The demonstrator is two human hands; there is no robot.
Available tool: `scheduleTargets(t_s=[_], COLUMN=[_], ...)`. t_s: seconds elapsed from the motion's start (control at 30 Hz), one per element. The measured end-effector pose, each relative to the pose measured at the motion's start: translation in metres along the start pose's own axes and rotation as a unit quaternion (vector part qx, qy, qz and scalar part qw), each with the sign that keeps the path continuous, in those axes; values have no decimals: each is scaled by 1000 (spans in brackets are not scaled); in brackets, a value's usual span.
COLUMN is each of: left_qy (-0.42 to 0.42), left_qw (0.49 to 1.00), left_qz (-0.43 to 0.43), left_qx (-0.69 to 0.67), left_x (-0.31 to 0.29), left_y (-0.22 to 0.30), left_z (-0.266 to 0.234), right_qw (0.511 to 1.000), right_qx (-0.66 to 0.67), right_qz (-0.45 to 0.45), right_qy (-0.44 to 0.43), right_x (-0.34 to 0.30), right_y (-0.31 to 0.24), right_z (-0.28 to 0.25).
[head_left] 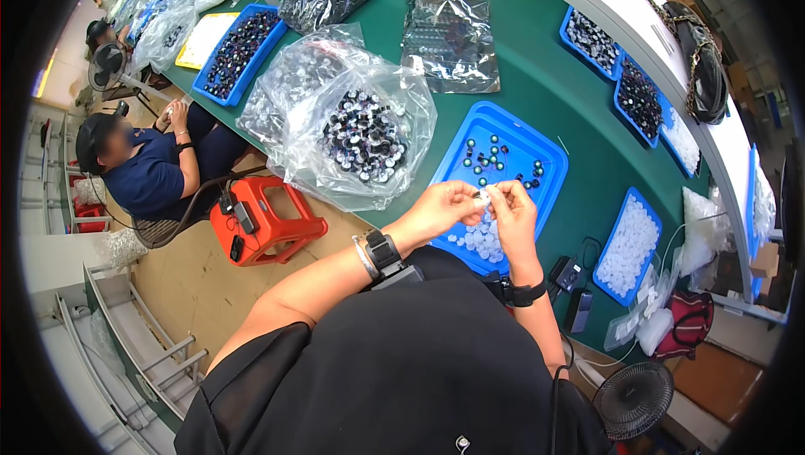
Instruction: The person sits at a green workbench and repeatedly picks up small white and black components from blue trays. They insert the white pieces into the black pieces by hand and place the assembled units back into the tray. The process is repetitive and involves handling small parts one at a time.
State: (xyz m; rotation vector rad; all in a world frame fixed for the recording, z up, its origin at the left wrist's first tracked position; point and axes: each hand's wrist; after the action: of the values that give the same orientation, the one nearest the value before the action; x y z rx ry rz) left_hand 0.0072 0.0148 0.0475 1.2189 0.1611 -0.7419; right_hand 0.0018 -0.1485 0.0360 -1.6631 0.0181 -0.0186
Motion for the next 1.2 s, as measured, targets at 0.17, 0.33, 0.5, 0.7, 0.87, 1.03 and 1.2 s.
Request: scheduleTargets(t_s=[0.17,0.33,0.5,0.7,0.87,1.03,1.2], left_qy=[27,50,33,17,26,37,41], left_qw=[992,977,968,950,968,967,962], left_qz=[76,99,90,82,106,118,134], left_qx=[94,183,232,300,226,225,232], left_x=[0,1,-1,-4,-5,-3,-1], left_y=[-2,-10,-5,1,1,0,-5], left_z=[4,2,3,2,7,7,5], right_qw=[978,966,998,998,969,924,888], right_qx=[166,193,17,-46,207,316,366], right_qz=[124,170,18,-24,128,209,275], right_qy=[1,25,55,30,-36,-49,-40], right_x=[3,1,-6,-7,0,0,0], right_y=[10,10,7,4,15,11,9], right_z=[-2,0,10,8,0,1,0])
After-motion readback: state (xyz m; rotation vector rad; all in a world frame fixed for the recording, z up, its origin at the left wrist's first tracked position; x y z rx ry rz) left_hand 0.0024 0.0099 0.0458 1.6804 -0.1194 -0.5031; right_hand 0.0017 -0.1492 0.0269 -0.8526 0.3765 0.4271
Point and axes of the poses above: each hand's wrist, its own x-axis towards the middle knuckle, its own z-axis out of the palm, y = z × x, and after that the axes turned 5 degrees about -z, right-handed
